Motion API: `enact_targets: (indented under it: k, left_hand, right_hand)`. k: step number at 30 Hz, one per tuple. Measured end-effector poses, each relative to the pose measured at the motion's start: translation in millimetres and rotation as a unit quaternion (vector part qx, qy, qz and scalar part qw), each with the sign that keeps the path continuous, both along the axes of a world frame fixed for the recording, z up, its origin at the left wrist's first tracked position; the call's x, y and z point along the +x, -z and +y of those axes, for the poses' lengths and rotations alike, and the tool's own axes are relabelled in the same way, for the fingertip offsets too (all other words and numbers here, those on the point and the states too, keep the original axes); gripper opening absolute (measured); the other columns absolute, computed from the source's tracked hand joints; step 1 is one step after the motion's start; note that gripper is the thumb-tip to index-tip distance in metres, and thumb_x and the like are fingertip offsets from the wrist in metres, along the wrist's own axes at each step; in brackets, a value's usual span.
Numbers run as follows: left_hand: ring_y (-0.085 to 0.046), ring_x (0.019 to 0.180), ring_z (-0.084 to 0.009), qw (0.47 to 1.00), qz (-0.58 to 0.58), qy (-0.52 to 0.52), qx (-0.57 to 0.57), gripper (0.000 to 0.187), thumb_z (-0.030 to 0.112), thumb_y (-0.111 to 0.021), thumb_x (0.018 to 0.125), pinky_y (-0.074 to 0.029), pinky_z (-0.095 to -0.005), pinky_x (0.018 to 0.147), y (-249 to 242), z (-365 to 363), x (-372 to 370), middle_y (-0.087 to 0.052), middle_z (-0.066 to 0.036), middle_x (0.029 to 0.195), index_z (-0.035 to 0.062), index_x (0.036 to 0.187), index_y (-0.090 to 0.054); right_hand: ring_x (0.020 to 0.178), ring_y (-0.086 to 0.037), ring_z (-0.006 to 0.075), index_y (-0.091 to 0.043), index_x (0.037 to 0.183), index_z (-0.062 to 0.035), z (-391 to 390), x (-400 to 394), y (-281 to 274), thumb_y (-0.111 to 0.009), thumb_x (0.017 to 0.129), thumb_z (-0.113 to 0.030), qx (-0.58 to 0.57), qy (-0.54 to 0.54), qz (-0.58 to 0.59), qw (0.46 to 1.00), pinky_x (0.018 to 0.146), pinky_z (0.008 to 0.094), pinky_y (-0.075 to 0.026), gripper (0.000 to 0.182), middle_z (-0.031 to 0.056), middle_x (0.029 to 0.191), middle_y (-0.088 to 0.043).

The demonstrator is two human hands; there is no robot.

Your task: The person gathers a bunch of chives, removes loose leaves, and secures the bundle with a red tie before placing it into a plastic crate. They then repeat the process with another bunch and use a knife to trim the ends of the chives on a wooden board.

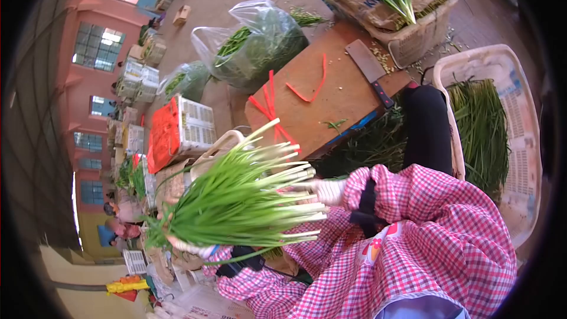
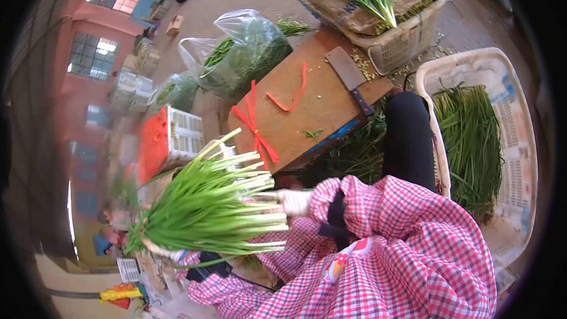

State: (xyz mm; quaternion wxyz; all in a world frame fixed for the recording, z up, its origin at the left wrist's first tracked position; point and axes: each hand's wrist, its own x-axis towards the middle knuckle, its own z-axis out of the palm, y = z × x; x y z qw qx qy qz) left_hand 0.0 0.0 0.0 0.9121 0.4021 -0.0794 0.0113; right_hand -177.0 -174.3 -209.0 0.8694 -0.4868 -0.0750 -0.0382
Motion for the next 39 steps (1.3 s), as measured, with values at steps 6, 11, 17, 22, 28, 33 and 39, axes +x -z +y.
enact_targets:
  k: [6,11,17,22,28,33,39]
  left_hand:
    - [-0.055,0.103,-0.0311,0.995,0.043,0.075,-0.049,0.038,0.034,-0.056,0.085,-0.043,-0.0483,0.092,-12,22,40,-0.060,-0.013,0.110,0.0027,0.105,-0.060]
    - [-0.053,0.106,-0.0325,0.992,0.107,0.053,-0.045,0.041,0.030,-0.055,0.083,-0.041,-0.0510,0.094,-35,-32,22,-0.058,-0.017,0.111,-0.0009,0.111,-0.056]
    - [-0.057,0.106,-0.0322,0.990,0.080,0.109,-0.041,0.022,0.033,-0.056,0.087,-0.044,-0.0538,0.096,-33,-62,26,-0.064,-0.006,0.095,0.0120,0.087,-0.063]
    - [-0.061,0.090,-0.0302,0.988,0.049,0.091,0.112,0.028,0.031,-0.059,0.085,-0.050,-0.0458,0.084,-46,-102,-13,-0.063,-0.010,0.095,0.0058,0.096,-0.059]
    - [-0.062,0.078,-0.0243,0.946,0.102,0.209,0.227,0.027,0.027,-0.048,0.093,-0.051,-0.0407,0.074,-37,-137,-30,-0.065,-0.010,0.087,0.0040,0.093,-0.061]
    - [-0.061,0.078,-0.0248,0.938,0.104,0.229,0.237,0.027,0.029,-0.048,0.092,-0.051,-0.0404,0.073,-28,-147,-36,-0.064,-0.009,0.087,0.0056,0.094,-0.061]
    - [-0.059,0.080,-0.0241,0.954,0.155,0.129,0.222,0.027,0.031,-0.045,0.091,-0.049,-0.0399,0.074,-11,-128,4,-0.063,-0.008,0.087,0.0079,0.094,-0.059]
  right_hand:
    - [0.048,-0.046,0.0097,-0.063,0.097,-0.0019,-61,-86,-47,-0.063,0.086,-0.018,-0.031,-0.081,0.244,0.966,0.044,0.0259,-0.035,0.020,0.0009,0.060,-0.051]
    - [0.058,-0.055,0.0133,-0.060,0.106,-0.0010,-76,-109,-36,-0.062,0.085,-0.015,0.022,-0.017,0.263,0.964,0.053,0.0277,-0.047,0.025,0.0053,0.072,-0.059]
    - [0.107,-0.058,0.0217,-0.044,0.134,-0.0077,-44,-75,-67,-0.072,0.077,-0.015,-0.139,0.103,0.124,0.977,0.093,0.0351,-0.046,0.063,0.0116,0.117,-0.061]
    - [0.077,-0.063,0.0148,-0.061,0.105,-0.0048,-42,-48,-69,-0.065,0.081,-0.005,0.314,0.230,0.172,0.905,0.072,0.0321,-0.054,0.024,0.0045,0.092,-0.066]
    - [0.051,-0.052,0.0146,-0.059,0.099,-0.0076,-110,-35,-44,-0.057,0.086,-0.013,0.338,0.334,0.181,0.861,0.045,0.0308,-0.045,0.013,0.0038,0.070,-0.059]
    - [0.047,-0.050,0.0137,-0.058,0.091,-0.0050,-126,-37,-41,-0.059,0.086,-0.015,0.298,0.372,0.161,0.864,0.039,0.0273,-0.038,0.011,0.0028,0.064,-0.057]
    - [0.046,-0.035,0.0090,-0.055,0.109,-0.0037,-157,-87,-29,-0.054,0.093,-0.023,0.314,0.406,0.198,0.835,0.043,0.0249,-0.029,0.025,-0.0024,0.059,-0.040]
